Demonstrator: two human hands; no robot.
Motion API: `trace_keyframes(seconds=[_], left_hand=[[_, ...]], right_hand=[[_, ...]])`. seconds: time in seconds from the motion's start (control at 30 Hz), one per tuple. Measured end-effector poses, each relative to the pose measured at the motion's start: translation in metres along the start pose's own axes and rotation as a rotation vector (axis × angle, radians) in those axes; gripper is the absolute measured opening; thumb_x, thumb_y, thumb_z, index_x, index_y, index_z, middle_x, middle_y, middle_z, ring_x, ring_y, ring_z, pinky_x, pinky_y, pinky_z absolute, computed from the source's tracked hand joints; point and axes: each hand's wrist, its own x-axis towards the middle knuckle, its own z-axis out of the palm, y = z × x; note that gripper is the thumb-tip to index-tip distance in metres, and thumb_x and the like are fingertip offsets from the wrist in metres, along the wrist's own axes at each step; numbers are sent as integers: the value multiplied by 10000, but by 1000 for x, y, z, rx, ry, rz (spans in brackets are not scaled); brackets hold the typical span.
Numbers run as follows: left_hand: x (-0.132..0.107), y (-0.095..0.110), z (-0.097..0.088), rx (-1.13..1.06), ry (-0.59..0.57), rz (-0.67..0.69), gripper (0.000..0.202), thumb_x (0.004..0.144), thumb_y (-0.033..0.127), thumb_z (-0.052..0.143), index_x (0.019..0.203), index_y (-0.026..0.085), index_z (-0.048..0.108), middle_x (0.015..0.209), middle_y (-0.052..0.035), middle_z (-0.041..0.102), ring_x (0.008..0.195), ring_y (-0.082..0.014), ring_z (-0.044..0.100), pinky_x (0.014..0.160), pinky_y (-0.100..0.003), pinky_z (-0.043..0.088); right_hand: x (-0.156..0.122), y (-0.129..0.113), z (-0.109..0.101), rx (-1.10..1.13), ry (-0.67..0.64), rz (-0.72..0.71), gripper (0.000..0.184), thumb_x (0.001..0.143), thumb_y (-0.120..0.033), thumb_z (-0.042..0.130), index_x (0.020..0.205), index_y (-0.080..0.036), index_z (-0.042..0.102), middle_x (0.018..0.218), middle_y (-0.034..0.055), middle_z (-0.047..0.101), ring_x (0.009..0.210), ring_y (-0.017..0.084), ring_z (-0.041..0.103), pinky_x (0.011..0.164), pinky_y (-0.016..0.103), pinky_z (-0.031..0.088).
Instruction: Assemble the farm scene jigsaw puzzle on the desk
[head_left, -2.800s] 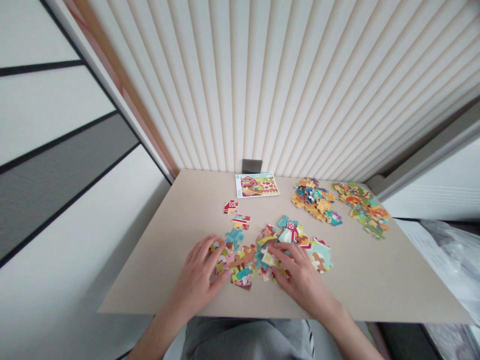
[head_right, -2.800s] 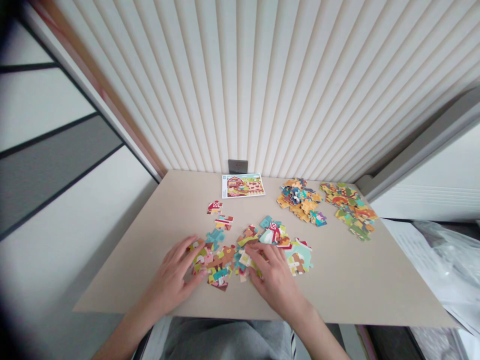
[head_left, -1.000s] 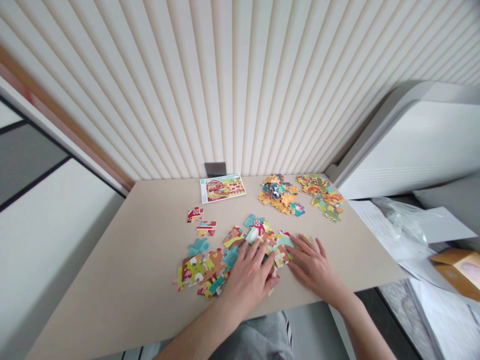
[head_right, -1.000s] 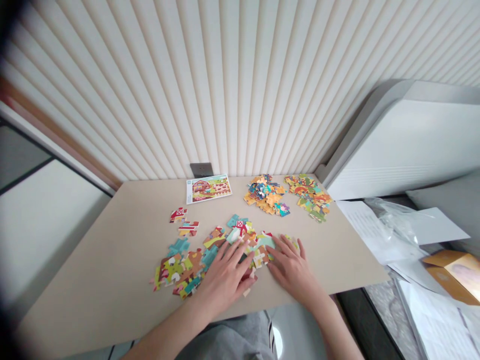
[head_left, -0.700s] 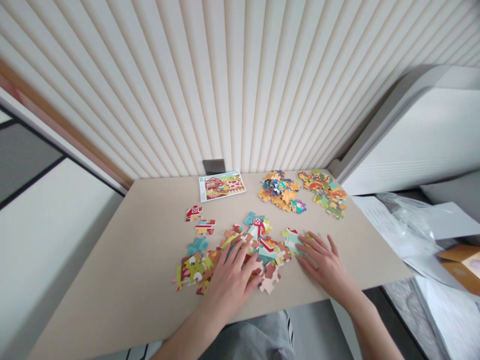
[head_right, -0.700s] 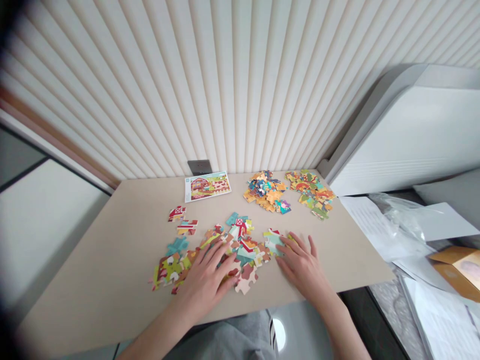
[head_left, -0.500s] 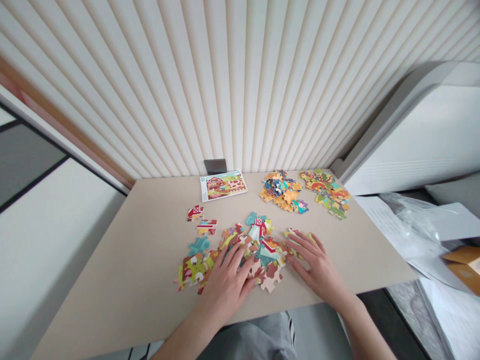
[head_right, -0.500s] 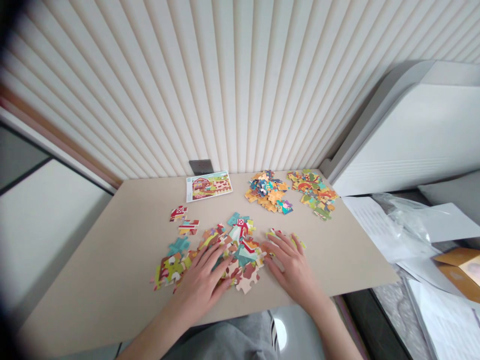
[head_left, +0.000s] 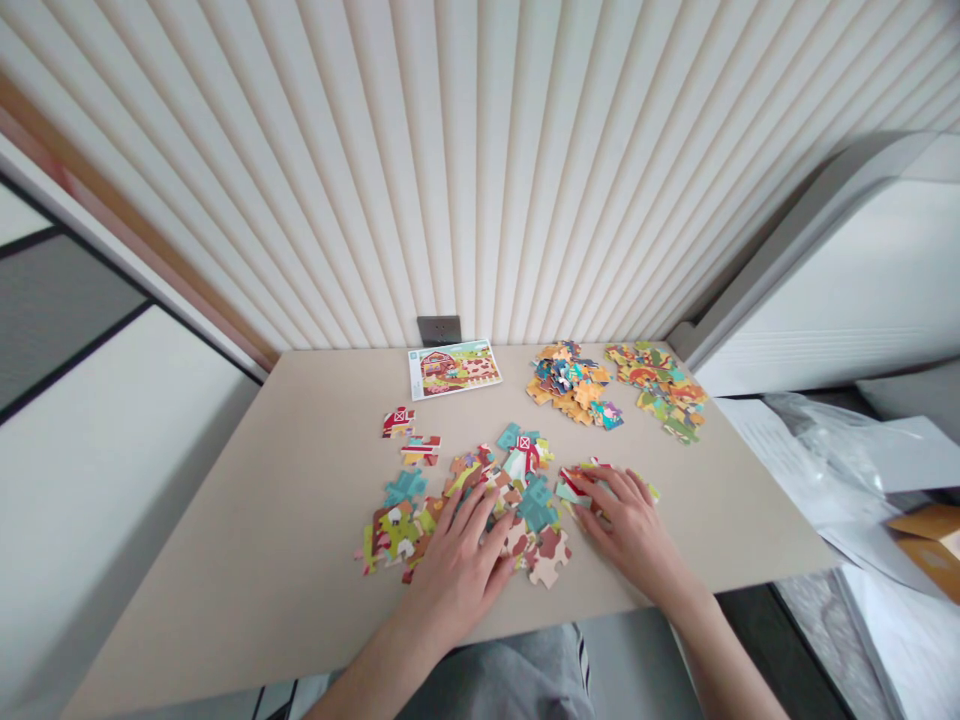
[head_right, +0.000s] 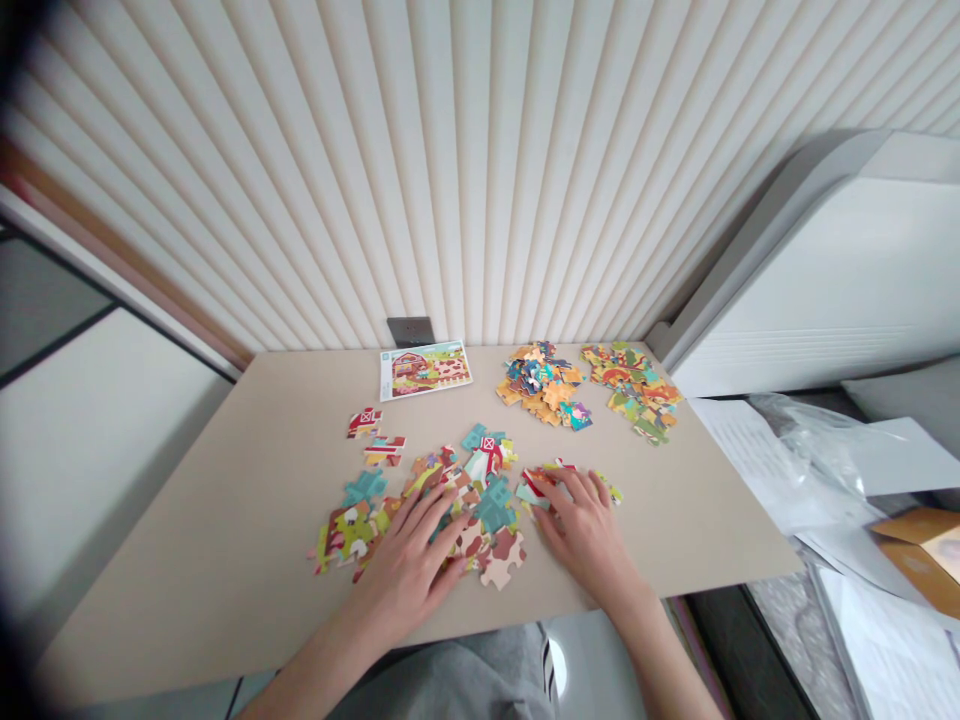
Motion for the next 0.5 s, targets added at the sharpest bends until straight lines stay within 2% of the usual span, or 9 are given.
trace_keyframes(seconds=[0.1, 0.23, 0.33, 0.43, 0.5], left_hand=[[0, -1, -1, 3, -4, 8, 403, 1006, 385, 562, 1380, 242, 611, 1599, -104, 450, 1520, -304, 358, 1252, -592, 324], [-1, -3, -5, 1, -7, 17, 359, 1005, 361, 554, 1332, 239, 636, 1588, -98, 462, 1520, -305, 356, 1264, -612, 293], [-3, -5, -7, 1, 3, 23, 340, 998, 347, 556, 1309, 241, 647, 1573, -94, 480, 1520, -309, 355, 1265, -625, 284], [-5, -6, -7, 3, 13, 26, 341, 996, 354, 561, 1303, 236, 650, 1549, -104, 505, 1509, -311, 372, 1260, -632, 286], [-7, -7, -7, 5, 18, 23, 340, 993, 357, 566, 1296, 231, 655, 1539, -110, 516, 1502, -314, 383, 1256, -635, 289]], right_hand=[[5, -9, -4, 24, -5, -72, 380, 1027, -340, 547, 1399, -325, 626, 1499, 90, 571, 1408, 304, 504, 1205, 574, 340], [20, -23, -8, 122, -156, -293, 346, 1036, -299, 547, 1366, -316, 647, 1517, 68, 574, 1439, 266, 487, 1230, 545, 315], [28, -22, -11, 118, -237, -367, 372, 1017, -341, 604, 1387, -313, 630, 1543, 78, 551, 1454, 285, 474, 1233, 584, 286], [31, -17, -11, 97, -241, -405, 386, 997, -378, 650, 1379, -325, 634, 1525, 82, 570, 1428, 289, 508, 1226, 601, 286], [31, -14, -9, 80, -205, -438, 335, 1008, -343, 635, 1342, -330, 660, 1482, 83, 610, 1372, 275, 567, 1215, 587, 318]])
